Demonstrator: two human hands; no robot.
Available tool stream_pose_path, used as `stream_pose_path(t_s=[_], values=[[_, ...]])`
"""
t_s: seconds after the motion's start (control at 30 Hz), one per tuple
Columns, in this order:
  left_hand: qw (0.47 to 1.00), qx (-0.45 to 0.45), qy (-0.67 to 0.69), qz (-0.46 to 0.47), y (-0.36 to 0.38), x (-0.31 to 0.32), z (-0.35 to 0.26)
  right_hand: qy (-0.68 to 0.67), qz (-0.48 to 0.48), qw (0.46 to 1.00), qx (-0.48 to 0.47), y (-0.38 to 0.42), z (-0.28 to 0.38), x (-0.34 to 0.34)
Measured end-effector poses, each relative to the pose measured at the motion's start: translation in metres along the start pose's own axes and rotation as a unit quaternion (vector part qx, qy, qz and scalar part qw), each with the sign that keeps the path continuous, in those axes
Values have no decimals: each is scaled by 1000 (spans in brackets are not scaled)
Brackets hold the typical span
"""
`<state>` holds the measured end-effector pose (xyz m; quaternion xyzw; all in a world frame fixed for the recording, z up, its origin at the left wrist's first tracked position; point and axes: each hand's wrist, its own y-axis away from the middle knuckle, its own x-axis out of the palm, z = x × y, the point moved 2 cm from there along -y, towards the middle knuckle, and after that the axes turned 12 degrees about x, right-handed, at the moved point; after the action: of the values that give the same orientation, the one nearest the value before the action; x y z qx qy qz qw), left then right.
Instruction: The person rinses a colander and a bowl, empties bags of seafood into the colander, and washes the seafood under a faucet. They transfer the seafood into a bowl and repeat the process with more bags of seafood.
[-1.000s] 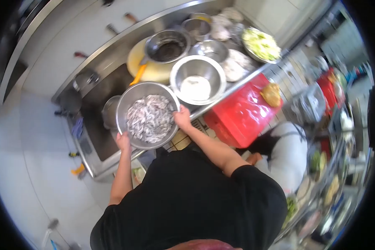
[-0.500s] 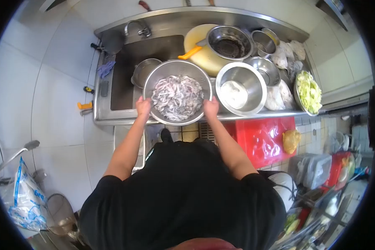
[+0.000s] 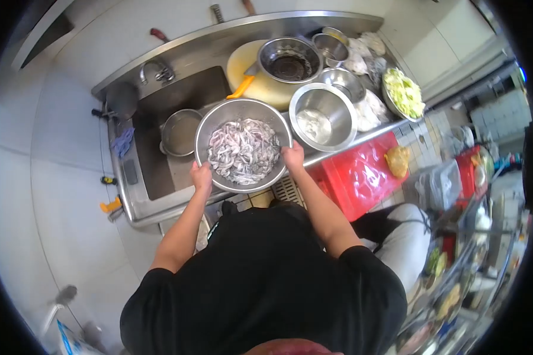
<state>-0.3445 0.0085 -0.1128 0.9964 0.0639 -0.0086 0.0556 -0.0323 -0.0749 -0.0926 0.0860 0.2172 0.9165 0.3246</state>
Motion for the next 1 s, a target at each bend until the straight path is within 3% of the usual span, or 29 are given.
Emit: stream_pose_path(t_s=[0.17, 0.3, 0.43, 0.47, 0.6, 0.77, 0.9, 1.0], values=[[999, 20, -7, 49, -8, -2, -9, -17, -21, 999, -17, 10, -10, -1], [998, 36, 14, 50, -4, 2, -22, 49, -69, 996, -39, 5, -17, -1], [997, 31, 21, 63, -6, -2, -14, -11, -42, 999, -20, 10, -15, 2], [998, 40, 20, 53, -6, -4, -12, 10, -46, 999, 2, 11, -13, 2], [998, 51, 15, 34, -8, 2, -6, 65, -72, 992, -75, -1, -19, -3], [999, 13, 46, 3, 6, 0, -5, 45, -9, 996, 75, -11, 3, 0], [997, 5, 31, -69, 27, -2, 0, -27, 33, 998, 53, -26, 4, 9], [991, -26, 61, -117, 42, 3, -18, 102, 28, 994, 25, -35, 13, 15]])
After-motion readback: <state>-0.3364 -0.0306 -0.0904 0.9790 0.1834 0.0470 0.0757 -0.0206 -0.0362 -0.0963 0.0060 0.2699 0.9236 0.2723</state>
